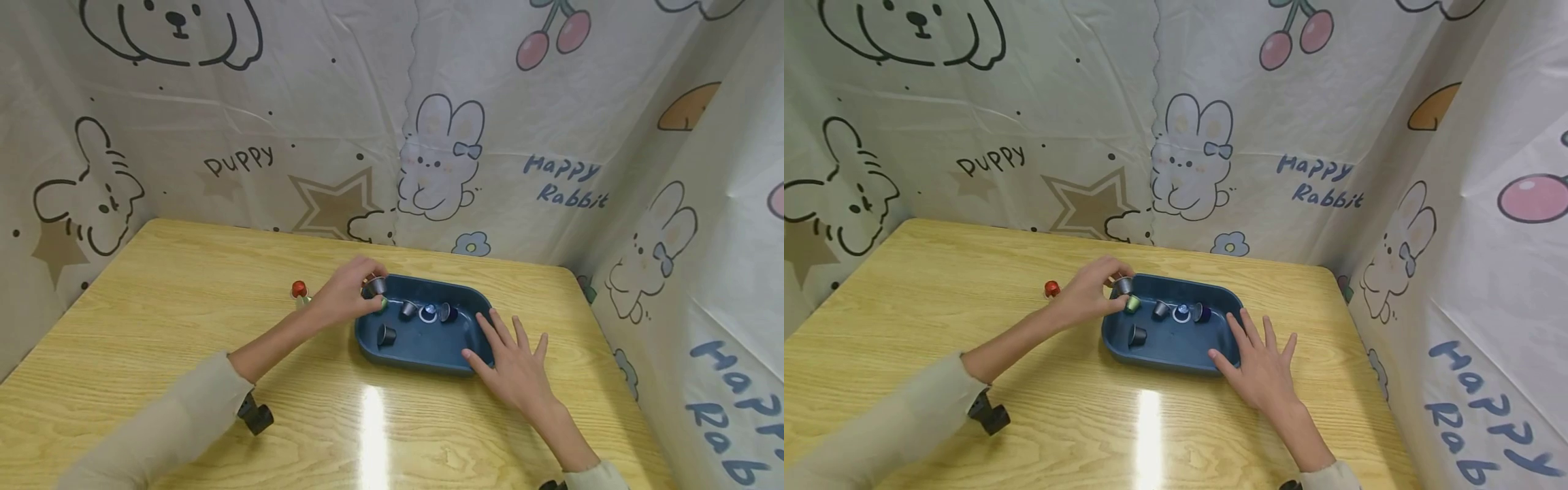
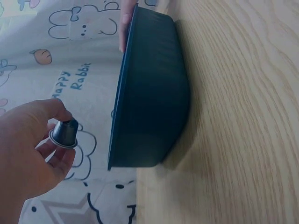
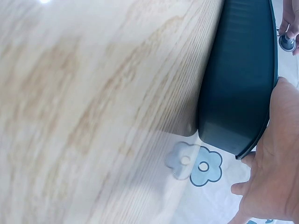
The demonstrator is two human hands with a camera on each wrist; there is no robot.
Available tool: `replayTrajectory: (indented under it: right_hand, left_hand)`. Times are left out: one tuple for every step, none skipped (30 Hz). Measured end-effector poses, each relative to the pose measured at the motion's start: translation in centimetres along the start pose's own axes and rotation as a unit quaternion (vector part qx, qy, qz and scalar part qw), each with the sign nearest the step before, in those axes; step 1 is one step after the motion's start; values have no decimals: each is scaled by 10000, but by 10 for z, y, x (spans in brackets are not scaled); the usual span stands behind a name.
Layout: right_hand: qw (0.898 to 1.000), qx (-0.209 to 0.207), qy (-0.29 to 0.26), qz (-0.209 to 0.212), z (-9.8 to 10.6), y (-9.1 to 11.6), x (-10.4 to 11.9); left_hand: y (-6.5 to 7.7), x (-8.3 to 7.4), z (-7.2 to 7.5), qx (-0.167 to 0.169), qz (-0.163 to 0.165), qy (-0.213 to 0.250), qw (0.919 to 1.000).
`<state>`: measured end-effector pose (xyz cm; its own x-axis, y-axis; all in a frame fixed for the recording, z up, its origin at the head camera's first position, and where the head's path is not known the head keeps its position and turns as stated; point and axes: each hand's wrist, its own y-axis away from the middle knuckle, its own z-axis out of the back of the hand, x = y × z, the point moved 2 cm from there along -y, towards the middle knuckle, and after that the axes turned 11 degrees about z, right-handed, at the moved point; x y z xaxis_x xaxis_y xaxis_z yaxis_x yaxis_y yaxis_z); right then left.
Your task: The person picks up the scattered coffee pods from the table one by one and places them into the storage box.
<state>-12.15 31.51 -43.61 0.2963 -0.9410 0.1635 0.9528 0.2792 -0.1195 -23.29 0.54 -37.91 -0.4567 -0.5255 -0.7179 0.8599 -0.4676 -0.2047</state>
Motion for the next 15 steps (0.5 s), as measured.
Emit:
replayTrajectory:
  right_hand:
    - [10000, -4, -5, 5, 0, 0, 0]
    - [10000, -11, -10, 9, -1, 0, 0]
    - [10000, -17, -19, 13, -1, 0, -1]
    - [10000, -24, -27, 16, -1, 0, -1]
    - [10000, -31, -26, 20, -1, 1, -1]
    - [10000, -36, -36, 22, -1, 1, -1]
    - [10000, -41, -41, 24, -2, 0, -1]
    - [10000, -46, -44, 26, -2, 0, -1]
    - [10000, -47, -47, 27, -2, 0, -1]
    - [10000, -47, -45, 27, -1, 0, -1]
    - [10000, -47, -44, 29, -2, 0, -1]
    - [10000, -43, -44, 28, -2, 0, -1]
    - [10000, -40, -38, 25, -2, 0, -1]
    - [10000, -35, -34, 22, -2, 0, -1]
    - [10000, -29, -30, 19, -2, 0, -1]
  left_hand:
    - [-1, -1, -3, 36, -29, -13, 10000]
    - [-1, -2, -5, 78, -40, -24, 10000]
    - [-2, -2, -8, 134, -43, -27, 9999]
    - [-2, -3, -11, 188, -28, -27, 9998]
    - [-3, -4, -14, 229, -38, -39, 9997]
    - [-3, -4, -17, 277, -27, -49, 9996]
    - [-3, -4, -20, 337, -5, -71, 9994]
    - [-4, -4, -23, 388, 7, -95, 9992]
    - [-4, -4, -26, 445, 8, -113, 9989]
    - [-4, -4, -29, 486, -2, -142, 9987]
    - [-4, -5, -32, 521, -34, -194, 9985]
    - [-4, -5, -35, 580, -28, -221, 9981]
    - [-4, -6, -38, 640, -30, -225, 9977]
    - [-5, -7, -40, 682, -45, -234, 9974]
    - [-5, -7, -42, 728, -38, -240, 9971]
